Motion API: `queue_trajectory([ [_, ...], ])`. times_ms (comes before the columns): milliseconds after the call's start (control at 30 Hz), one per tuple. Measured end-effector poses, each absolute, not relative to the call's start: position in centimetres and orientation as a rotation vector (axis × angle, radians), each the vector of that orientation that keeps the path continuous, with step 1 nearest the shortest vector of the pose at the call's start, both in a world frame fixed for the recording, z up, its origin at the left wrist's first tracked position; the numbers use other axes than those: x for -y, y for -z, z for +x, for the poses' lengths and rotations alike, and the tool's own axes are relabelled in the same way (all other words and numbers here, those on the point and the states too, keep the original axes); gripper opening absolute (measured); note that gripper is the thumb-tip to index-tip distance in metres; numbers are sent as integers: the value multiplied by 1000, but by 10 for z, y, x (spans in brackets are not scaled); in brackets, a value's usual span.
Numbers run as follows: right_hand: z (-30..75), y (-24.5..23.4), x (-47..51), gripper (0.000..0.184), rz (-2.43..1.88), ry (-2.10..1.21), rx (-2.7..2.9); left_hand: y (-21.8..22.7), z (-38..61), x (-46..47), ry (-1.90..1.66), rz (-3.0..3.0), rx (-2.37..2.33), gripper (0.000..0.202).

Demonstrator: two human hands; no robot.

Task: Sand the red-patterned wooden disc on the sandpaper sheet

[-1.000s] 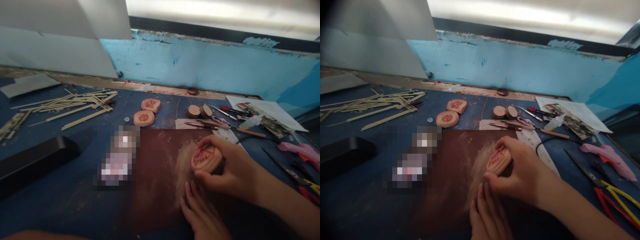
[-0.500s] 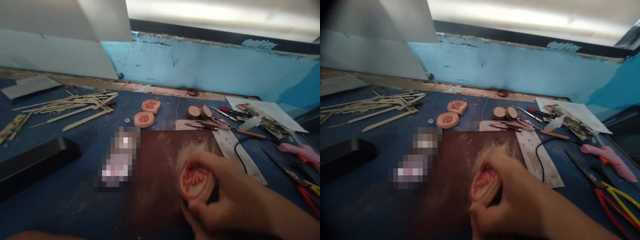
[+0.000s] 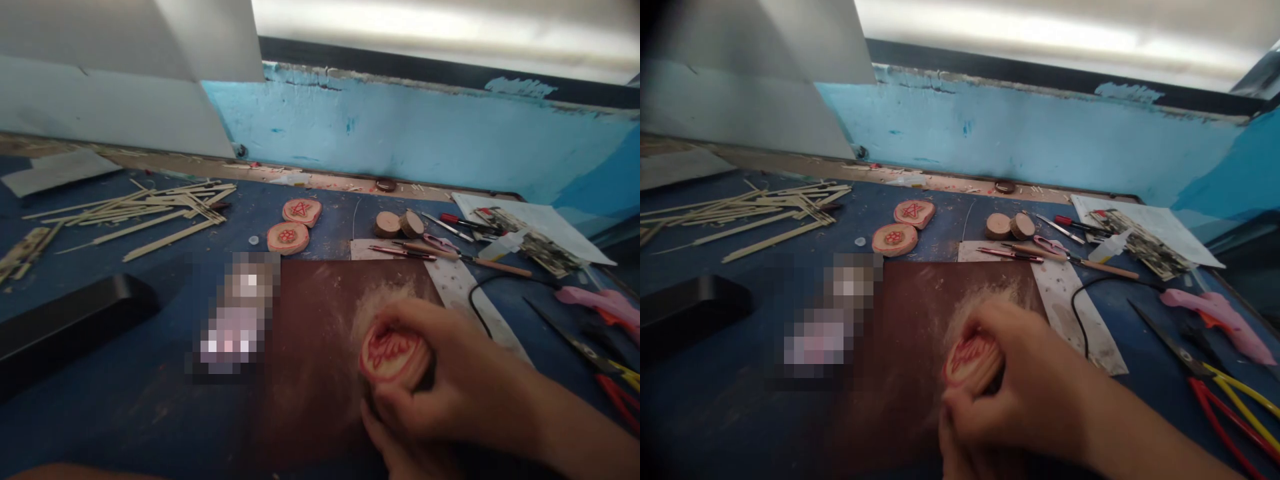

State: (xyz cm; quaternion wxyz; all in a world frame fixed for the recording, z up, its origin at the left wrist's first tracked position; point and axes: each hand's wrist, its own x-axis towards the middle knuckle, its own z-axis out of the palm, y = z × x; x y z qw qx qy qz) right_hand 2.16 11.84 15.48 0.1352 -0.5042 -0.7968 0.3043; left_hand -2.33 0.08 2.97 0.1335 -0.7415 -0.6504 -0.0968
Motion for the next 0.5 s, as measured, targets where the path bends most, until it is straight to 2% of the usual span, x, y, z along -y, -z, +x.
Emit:
queue_trajectory([
  [67, 35, -154, -133, 20, -1604, -670, 2204, -21, -7, -1, 272, -2013, 2078, 54],
  [167, 46, -153, -145, 26, -1738, -484, 2109, -13, 7, -1, 241, -1814, 2296, 68],
  [233, 35, -155, -134, 21, -1667, -515, 2165, -7, 9, -1, 244, -1903, 2236, 63],
  [300, 18, -158, -117, 22, -1523, -850, 2251, -2, 9, -1, 263, -2014, 2124, 46],
  [367, 9, -159, -109, 24, -1476, -1016, 2287, 0, 7, -1, 261, -2073, 2059, 35],
  [433, 17, -159, -119, 21, -1561, -935, 2245, -3, 7, 0, 223, -2029, 2121, 45],
  [500, 35, -157, -137, 21, -1721, -653, 2137, -7, 9, 0, 203, -1945, 2218, 61],
])
